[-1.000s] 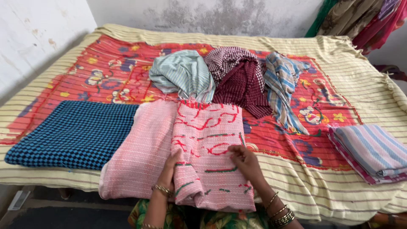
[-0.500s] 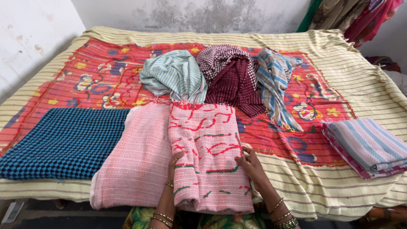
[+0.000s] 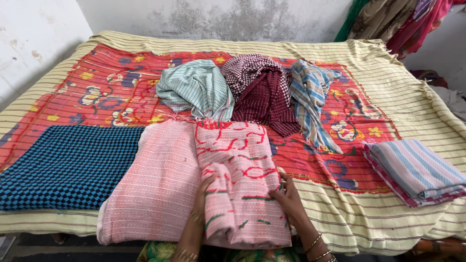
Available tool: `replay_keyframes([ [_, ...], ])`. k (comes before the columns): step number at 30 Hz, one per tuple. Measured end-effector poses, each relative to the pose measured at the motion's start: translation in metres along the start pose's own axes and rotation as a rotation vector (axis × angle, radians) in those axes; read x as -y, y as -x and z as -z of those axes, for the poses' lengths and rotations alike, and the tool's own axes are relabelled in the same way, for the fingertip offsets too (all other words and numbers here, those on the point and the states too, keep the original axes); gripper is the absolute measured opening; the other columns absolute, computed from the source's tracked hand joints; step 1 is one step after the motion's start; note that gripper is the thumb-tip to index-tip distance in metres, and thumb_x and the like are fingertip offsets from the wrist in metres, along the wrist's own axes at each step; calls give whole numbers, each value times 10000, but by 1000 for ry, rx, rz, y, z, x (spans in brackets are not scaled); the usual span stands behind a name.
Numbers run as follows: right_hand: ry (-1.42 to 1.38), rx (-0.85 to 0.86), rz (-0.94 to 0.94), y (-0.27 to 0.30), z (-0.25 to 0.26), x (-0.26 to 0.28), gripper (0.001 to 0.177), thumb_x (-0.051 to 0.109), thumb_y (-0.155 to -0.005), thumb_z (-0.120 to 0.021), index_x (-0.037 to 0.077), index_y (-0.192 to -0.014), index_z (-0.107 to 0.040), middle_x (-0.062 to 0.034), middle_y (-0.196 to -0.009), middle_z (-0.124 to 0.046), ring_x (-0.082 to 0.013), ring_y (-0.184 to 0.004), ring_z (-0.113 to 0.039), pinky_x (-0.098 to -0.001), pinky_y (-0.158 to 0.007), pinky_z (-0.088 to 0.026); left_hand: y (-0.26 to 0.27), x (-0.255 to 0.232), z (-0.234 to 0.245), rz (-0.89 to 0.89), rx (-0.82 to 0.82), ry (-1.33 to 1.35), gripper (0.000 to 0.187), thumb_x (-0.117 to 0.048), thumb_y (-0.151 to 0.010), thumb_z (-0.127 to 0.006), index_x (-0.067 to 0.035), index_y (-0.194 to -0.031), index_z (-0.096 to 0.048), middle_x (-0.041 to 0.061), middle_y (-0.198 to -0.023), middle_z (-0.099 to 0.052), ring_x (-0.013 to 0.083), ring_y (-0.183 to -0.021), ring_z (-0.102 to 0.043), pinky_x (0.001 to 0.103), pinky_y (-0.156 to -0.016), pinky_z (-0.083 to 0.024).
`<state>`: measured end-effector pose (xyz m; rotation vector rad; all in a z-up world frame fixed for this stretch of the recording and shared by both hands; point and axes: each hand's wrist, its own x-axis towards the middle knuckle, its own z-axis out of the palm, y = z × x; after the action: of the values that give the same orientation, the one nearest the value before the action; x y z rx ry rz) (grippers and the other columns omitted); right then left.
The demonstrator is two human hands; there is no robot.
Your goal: The person folds a pink patterned textile and a blue-and-white checkered textile on a bed, smoothing and aligning edges before stacking them. The person handles each item one at a time and places the folded items on the bed.
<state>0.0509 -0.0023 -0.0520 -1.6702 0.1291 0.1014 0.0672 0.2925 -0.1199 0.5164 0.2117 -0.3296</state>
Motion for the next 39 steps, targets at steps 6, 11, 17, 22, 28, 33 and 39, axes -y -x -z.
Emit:
replay_keyframes([
  [6,530,-119,681,-56,-9,16,675,320,-870,-774,21,-1405,-491,-210,-1361,-561,-390,-1293,-529,-466,-1063,-414,106,-10,-22,-114,-34,-179,771,-271,-784,-745,-62,-1462,-443,182,-1321,-643,315,-1168,-640,470,-1019,-512],
  [11,703,25,814,-153,-62,43,646,481,-907,-704,77,-1387,-550,-156,-1357,-616,-350,-1286,-567,-462,-1076,-430,116,9,4,-578,31,-871,1211,-36,-616,-753,-107,-1619,-78,135,-1646,-289,271,-1503,-286,369,-1173,-265],
  [17,1116,10,711,-243,-123,62,643,619,-907,-629,121,-1313,-603,-148,-1295,-643,-333,-1236,-582,-596,-1052,-384,75,39,96,-674,237,-1193,993,-22,-721,-641,-22,-1642,-270,213,-1700,-345,309,-1613,-117,374,-1248,-24],
  [22,1065,119,671,-237,-144,52,505,596,-851,-666,163,-1100,-734,-102,-944,-757,-303,-933,-708,-528,-868,-493,64,50,107,-736,259,-1264,951,5,-704,-578,-44,-1621,-330,221,-1682,-353,304,-1592,-194,360,-1238,-109],
  [28,893,-15,776,-231,-125,53,355,501,-925,-709,149,-952,-740,-95,-828,-723,-276,-738,-688,-459,-721,-518,94,42,46,-601,8,-1092,938,51,-670,-471,-73,-1598,-424,228,-1661,-376,280,-1567,-303,331,-1222,-228],
  [33,991,-292,888,-235,-73,83,333,465,-874,-759,133,-849,-750,-71,-739,-720,-260,-670,-668,-449,-678,-459,91,27,-5,-245,55,-535,951,83,-740,-439,-83,-1674,-358,231,-1656,-468,312,-897,-436,371,-716,-377],
  [39,1020,-447,881,-257,-42,100,365,491,-848,-792,130,-864,-738,-77,-810,-720,-288,-781,-684,-446,-712,-461,66,24,-20,-464,150,-814,836,27,-758,-462,-8,-1580,-316,187,-1641,-376,234,-1467,-402,293,-1153,-302],
])
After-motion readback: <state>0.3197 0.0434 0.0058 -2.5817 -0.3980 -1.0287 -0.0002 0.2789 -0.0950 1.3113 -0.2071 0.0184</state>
